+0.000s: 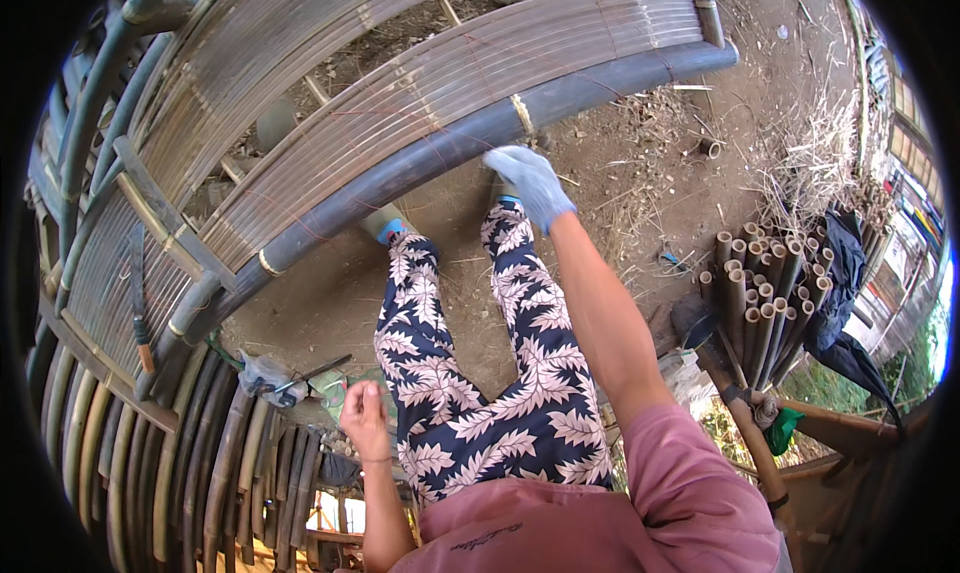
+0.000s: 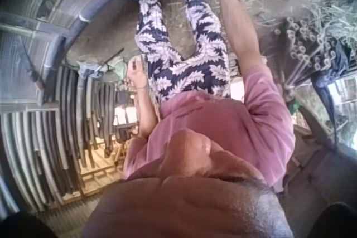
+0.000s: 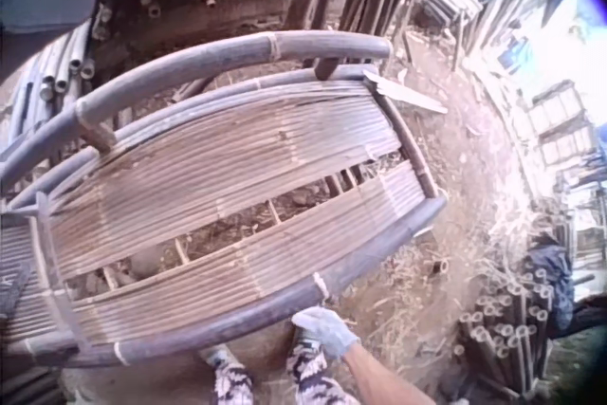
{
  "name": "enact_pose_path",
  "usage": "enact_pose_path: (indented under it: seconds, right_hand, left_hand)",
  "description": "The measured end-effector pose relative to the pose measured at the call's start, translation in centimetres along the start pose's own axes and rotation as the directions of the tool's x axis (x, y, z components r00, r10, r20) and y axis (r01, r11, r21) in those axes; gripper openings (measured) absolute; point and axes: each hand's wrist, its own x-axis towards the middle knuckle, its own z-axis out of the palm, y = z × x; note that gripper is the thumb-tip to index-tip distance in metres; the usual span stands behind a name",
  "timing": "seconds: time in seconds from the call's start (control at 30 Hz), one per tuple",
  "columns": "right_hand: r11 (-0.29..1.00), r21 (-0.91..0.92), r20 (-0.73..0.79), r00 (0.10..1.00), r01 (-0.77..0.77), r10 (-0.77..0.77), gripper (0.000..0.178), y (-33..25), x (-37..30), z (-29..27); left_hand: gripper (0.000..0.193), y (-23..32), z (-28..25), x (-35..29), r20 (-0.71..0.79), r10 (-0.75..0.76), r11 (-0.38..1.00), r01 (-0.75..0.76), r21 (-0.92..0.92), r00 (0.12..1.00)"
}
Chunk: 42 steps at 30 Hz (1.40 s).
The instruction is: The person ties pieces of bamboo together with string by hand to assemble a structure, using a gloved hand to position the materials.
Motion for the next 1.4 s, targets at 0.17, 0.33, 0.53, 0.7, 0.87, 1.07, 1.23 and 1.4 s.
enact_pose_path:
  seconds: [0.17, 0.33, 0.53, 0.7, 0.87, 1.07, 1.23, 1.4]
  right_hand:
    - [0.797, 0.474, -0.009, 0.908, 0.373, -0.419, 0.019, -5.6, -9.1, 0.4]
    - [0.779, 0.337, 0.338, 0.704, 0.529, -0.625, 0.024, -14.5, -10.8, 2.9]
    - [0.603, -0.391, 0.627, 0.681, 0.695, -0.379, 0.045, -19.7, -12.0, 8.2]
    - [0.348, -0.611, 0.600, 0.703, 0.711, -0.383, 0.036, -19.0, -12.2, 9.9]
    - [0.044, -0.694, 0.514, 0.537, 0.719, -0.670, 0.017, -20.0, -14.2, 9.3]
    - [0.070, -0.699, 0.586, 0.625, 0.712, -0.516, 0.010, -21.9, -20.0, 8.0]
    - [0.281, -0.593, 0.473, 0.609, 0.755, -0.637, 0.017, -21.7, -19.1, 7.8]
    - [0.790, -0.211, 0.303, 0.807, 0.576, -0.507, 0.026, -22.7, -17.5, 8.3]
  left_hand:
    - [0.015, 6.5, 4.4, 2.5, -0.006, 0.208, 0.978, -0.208, -0.008, 0.978]
    - [0.016, 14.8, 6.8, 6.0, 0.046, 0.349, 0.930, -0.352, 0.110, 0.936]
    - [0.018, 19.3, 6.1, 6.6, 0.107, 0.469, 0.831, -0.479, 0.283, 0.877]
    - [0.019, 19.9, 6.0, 6.6, 0.207, 0.576, 0.687, -0.606, 0.402, 0.791]
    - [0.017, 20.0, 5.4, 5.1, 0.266, 0.451, 0.856, -0.497, 0.142, 0.852]
    - [0.013, 21.3, 4.5, 2.0, 0.459, 0.359, 0.921, -0.230, -0.313, 0.813]
    - [0.013, 22.9, 6.3, 0.8, 0.397, 0.728, 0.618, -0.786, -0.028, 0.558]
    - [0.011, 22.7, 5.2, 1.7, 0.360, 0.746, 0.595, -0.803, 0.015, 0.560]
